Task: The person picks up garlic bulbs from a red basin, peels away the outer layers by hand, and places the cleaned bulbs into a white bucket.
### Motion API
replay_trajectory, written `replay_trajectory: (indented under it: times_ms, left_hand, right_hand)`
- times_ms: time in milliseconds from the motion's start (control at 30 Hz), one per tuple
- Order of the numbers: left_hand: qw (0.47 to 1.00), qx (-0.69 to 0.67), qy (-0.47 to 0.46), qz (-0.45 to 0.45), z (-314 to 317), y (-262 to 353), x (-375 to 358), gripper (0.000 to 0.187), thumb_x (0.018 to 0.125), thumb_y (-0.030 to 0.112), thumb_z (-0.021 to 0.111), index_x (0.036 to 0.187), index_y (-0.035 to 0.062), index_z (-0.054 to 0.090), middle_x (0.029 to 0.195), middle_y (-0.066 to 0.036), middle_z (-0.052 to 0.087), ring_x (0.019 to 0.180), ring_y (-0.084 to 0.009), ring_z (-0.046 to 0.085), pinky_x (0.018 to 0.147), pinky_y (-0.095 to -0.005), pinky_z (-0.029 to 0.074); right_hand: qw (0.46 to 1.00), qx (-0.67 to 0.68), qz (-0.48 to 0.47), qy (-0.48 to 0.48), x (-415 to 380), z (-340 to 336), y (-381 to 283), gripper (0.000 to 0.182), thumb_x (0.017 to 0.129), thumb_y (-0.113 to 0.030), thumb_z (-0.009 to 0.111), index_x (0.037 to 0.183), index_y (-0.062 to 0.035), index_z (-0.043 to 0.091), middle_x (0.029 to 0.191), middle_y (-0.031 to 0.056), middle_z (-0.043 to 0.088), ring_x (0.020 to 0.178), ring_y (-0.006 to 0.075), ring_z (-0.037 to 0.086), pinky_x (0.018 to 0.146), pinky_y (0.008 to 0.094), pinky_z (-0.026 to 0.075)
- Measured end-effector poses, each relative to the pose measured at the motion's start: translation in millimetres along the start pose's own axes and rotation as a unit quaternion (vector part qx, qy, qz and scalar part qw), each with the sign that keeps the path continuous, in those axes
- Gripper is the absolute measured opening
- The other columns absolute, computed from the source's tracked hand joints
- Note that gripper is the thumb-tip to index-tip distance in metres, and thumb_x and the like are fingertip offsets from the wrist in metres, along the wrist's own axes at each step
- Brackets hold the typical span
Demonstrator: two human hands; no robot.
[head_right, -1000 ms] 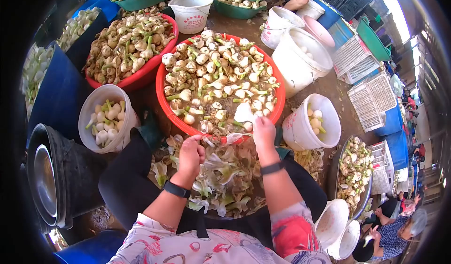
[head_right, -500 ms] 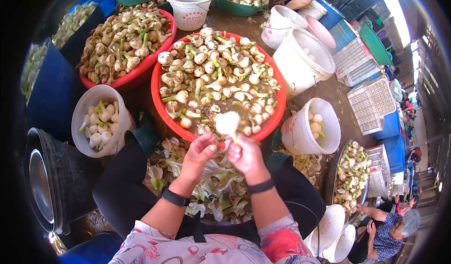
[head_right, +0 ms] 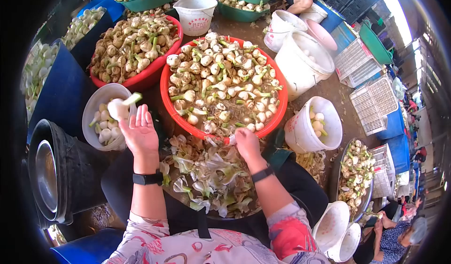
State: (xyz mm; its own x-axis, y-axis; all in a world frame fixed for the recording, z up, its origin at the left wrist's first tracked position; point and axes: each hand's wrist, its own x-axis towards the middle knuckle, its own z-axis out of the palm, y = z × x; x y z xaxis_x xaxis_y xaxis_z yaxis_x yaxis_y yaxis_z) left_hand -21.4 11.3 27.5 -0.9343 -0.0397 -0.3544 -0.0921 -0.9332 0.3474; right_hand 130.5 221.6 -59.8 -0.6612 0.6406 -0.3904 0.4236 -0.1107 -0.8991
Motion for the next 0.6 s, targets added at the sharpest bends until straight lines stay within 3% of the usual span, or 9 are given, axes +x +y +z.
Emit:
replay_trajectory:
  times_ms: [67,100,133,167,233,333,500,567,600]
  left_hand:
    - [0.988,0.103,-0.096,-0.066,-29.5,-15.7,7.8,0.022,0.084,0.027,0.043,0.079,0.0054,0.046,0.071,-0.004,0.049,0.067,-0.016,0.048,0.059,-0.0242,0.042]
    - [0.978,0.126,-0.072,-0.152,-37.4,-30.0,-3.6,0.019,0.081,0.022,0.044,0.07,0.0067,0.042,0.065,-0.002,0.046,0.058,-0.0141,0.044,0.055,-0.0237,0.039]
    - [0.944,0.119,-0.162,-0.262,-61.6,-39.4,-0.4,0.017,0.082,0.023,0.045,0.075,0.0075,0.047,0.066,-0.001,0.051,0.056,-0.0133,0.048,0.054,-0.0242,0.04]
    - [0.939,0.231,0.042,-0.251,-43.8,-52.0,-22.3,0.017,0.083,0.025,0.045,0.083,0.0093,0.052,0.07,0.0,0.057,0.059,-0.012,0.055,0.053,-0.0237,0.041]
    - [0.914,0.31,-0.009,-0.264,-55.8,-64.5,-25.9,0.018,0.084,0.025,0.046,0.091,0.0102,0.053,0.076,-0.001,0.06,0.067,-0.0119,0.058,0.055,-0.022,0.042]
    - [0.912,0.304,-0.041,-0.272,-56.5,-72.0,-19.5,0.018,0.084,0.023,0.046,0.093,0.0091,0.052,0.078,-0.002,0.06,0.067,-0.0112,0.058,0.056,-0.0214,0.042]
    - [0.874,0.41,-0.094,-0.244,-58.9,-84.1,-18.2,0.019,0.085,0.022,0.046,0.095,0.0076,0.05,0.084,-0.003,0.06,0.069,-0.0088,0.056,0.061,-0.0199,0.04]
    - [0.85,0.446,-0.156,-0.233,-65.6,-89.8,-23.9,0.025,0.083,0.021,0.049,0.102,0.0046,0.05,0.096,-0.008,0.058,0.085,-0.0147,0.056,0.074,-0.0251,0.041]
    - [0.789,0.546,-0.265,-0.091,-65.1,-93.0,-26.0,0.03,0.082,0.02,0.051,0.106,0.0033,0.049,0.105,-0.011,0.053,0.096,-0.0193,0.051,0.083,-0.0294,0.038]
  right_hand:
    - [0.925,-0.237,-0.267,0.127,46.1,10.2,10.4,0.025,0.078,-0.025,0.054,0.092,-0.0051,0.057,0.071,0.0124,0.058,0.063,0.0268,0.057,0.059,0.0356,0.046]
    - [0.926,-0.235,-0.267,0.124,61.2,18.4,5.0,0.025,0.078,-0.025,0.054,0.092,-0.0051,0.057,0.071,0.0124,0.058,0.063,0.0268,0.057,0.059,0.0356,0.046]
    - [0.891,-0.356,-0.26,0.111,75.7,27.6,0.0,0.024,0.076,-0.023,0.054,0.094,-0.0062,0.056,0.077,0.0155,0.057,0.073,0.0307,0.056,0.066,0.0373,0.045]
    - [0.84,-0.472,-0.248,0.097,88.0,35.5,-2.8,0.024,0.075,-0.02,0.054,0.095,-0.0073,0.056,0.083,0.0185,0.057,0.083,0.0346,0.056,0.073,0.039,0.045]
    - [0.81,-0.546,-0.212,0.033,108.6,46.2,1.7,0.025,0.077,-0.02,0.049,0.098,-0.007,0.056,0.088,0.0176,0.057,0.09,0.0319,0.055,0.075,0.038,0.045]
    - [0.783,-0.621,-0.04,-0.007,123.4,58.0,-10.4,0.029,0.078,-0.025,0.042,0.092,-0.0064,0.06,0.097,0.0177,0.059,0.094,0.0301,0.056,0.078,0.0384,0.044]
    - [0.832,-0.554,0.027,0.0,145.1,26.7,-14.1,0.04,0.076,-0.035,0.046,0.078,0.0013,0.061,0.088,0.0225,0.059,0.088,0.0303,0.057,0.075,0.0364,0.044]
    - [0.935,-0.349,-0.051,0.024,116.2,11.4,-13.7,0.044,0.08,-0.041,0.045,0.077,-0.0009,0.062,0.083,0.018,0.061,0.083,0.0261,0.059,0.073,0.034,0.045]
    - [0.984,-0.166,0.067,0.002,88.0,11.5,-29.3,0.043,0.081,-0.044,0.042,0.079,-0.0054,0.061,0.074,0.0118,0.061,0.065,0.0208,0.056,0.055,0.0323,0.042]
